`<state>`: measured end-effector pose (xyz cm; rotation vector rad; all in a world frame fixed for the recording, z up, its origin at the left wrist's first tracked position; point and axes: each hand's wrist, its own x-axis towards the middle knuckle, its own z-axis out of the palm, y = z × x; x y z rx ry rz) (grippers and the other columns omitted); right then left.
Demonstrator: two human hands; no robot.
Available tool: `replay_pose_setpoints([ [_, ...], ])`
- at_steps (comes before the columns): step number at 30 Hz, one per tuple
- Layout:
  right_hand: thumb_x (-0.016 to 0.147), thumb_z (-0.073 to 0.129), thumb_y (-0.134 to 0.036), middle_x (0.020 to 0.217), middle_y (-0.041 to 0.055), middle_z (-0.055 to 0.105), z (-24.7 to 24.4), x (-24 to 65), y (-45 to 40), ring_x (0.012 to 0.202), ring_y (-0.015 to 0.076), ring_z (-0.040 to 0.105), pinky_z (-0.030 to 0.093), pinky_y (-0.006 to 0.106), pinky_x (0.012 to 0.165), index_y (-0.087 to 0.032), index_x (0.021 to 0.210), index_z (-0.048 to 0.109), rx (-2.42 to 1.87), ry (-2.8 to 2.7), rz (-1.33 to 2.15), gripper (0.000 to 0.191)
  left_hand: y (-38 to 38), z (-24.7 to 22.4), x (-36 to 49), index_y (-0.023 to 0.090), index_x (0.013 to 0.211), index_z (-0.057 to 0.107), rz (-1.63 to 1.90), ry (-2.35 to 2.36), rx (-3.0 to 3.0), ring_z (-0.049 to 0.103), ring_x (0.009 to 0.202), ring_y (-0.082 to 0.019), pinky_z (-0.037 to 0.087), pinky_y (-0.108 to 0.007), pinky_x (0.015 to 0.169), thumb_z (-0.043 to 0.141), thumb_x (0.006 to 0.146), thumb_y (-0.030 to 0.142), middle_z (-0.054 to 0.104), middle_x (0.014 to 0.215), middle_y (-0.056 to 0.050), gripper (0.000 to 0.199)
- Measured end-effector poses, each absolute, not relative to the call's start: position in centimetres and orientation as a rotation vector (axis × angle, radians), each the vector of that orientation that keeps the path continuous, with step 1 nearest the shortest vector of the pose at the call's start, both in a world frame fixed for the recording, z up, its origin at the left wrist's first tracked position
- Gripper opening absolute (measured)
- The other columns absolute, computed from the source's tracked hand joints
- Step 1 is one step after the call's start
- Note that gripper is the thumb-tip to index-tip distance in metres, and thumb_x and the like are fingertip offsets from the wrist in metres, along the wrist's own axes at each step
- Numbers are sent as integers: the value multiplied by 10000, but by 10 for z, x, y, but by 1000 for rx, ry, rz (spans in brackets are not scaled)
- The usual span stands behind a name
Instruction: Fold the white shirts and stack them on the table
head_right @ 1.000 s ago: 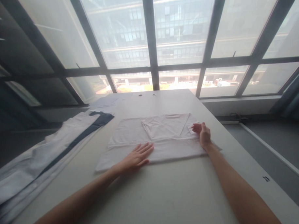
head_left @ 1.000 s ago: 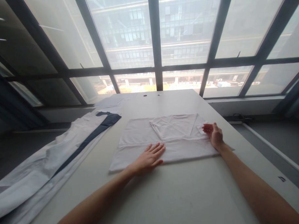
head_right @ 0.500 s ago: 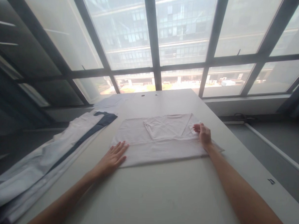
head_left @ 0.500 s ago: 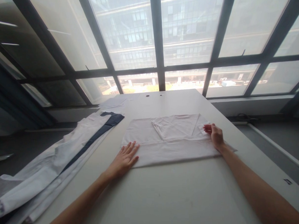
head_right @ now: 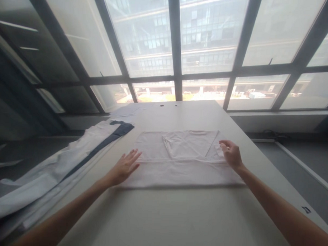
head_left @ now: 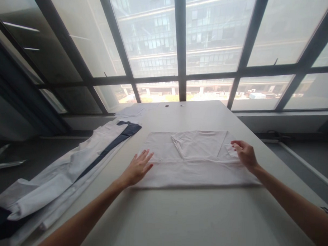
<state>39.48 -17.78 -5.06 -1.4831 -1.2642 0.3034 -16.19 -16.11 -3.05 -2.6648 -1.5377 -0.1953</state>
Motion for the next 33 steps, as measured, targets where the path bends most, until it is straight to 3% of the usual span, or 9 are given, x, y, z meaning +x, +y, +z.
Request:
replay_pose_setpoints([
  [3, 846, 543, -321, 1028, 131, 760, -33, 408, -145, 917, 259, 702, 560, 384, 816, -150, 979, 742, -1554, -1432, 101, 294, -108, -12, -157, 170, 1509, 459, -400, -1626, -2578, 357, 1472, -306, 273, -548, 1188, 350, 1024, 483, 441, 1555, -153, 588],
  [6, 856, 539, -261, 1047, 144, 760, -21, 422, -110, 979, 274, 698, 528, 408, 928, -146, 980, 752, -1712, -1591, -18, 272, -47, -1, -153, 98, 1433, 530, -514, -1732, -2601, 455, 1414, -274, 330, -419, 1186, 430, 964, 428, 525, 1489, -170, 582],
  [13, 921, 528, -235, 1244, 148, 707, -27, 443, -59, 1205, 296, 619, 464, 416, 1050, -139, 1166, 717, -1985, -1844, -80, 324, 40, -5, -154, 117, 1315, 628, -512, -1818, -2627, 563, 1317, -281, 407, -382, 1131, 518, 889, 385, 632, 1378, -151, 515],
  [20, 927, 537, -223, 1296, 134, 688, -45, 441, -31, 1209, 277, 623, 458, 413, 1057, -169, 1267, 678, -2018, -1982, 1, 371, 72, -22, -167, 170, 1199, 705, -542, -1848, -2649, 631, 1207, -289, 446, -395, 1079, 578, 826, 297, 710, 1242, -135, 414],
  [24, 910, 556, -210, 1258, 133, 702, -48, 437, -25, 1168, 287, 637, 463, 423, 1039, -173, 1268, 680, -2029, -2031, 9, 381, 79, -24, -168, 194, 1065, 746, -597, -1878, -2600, 668, 1069, -277, 466, -390, 1037, 622, 768, 302, 737, 1069, -103, 339],
  [28, 883, 585, -211, 1247, 147, 677, -44, 433, -24, 1182, 310, 610, 471, 440, 1007, -180, 1242, 700, -2090, -2048, -51, 378, 83, -25, -161, 192, 892, 735, -675, -1946, -2527, 651, 1052, -279, 462, -380, 1023, 652, 733, 318, 722, 984, -97, 220],
  [33, 864, 584, -215, 1221, 140, 671, -31, 425, -28, 1176, 322, 603, 483, 448, 952, -204, 1121, 745, -2174, -2008, -66, 304, 84, -20, -155, 186, 908, 694, -811, -2072, -2461, 689, 864, -242, 534, -323, 820, 664, 718, 297, 732, 892, -74, 222],
])
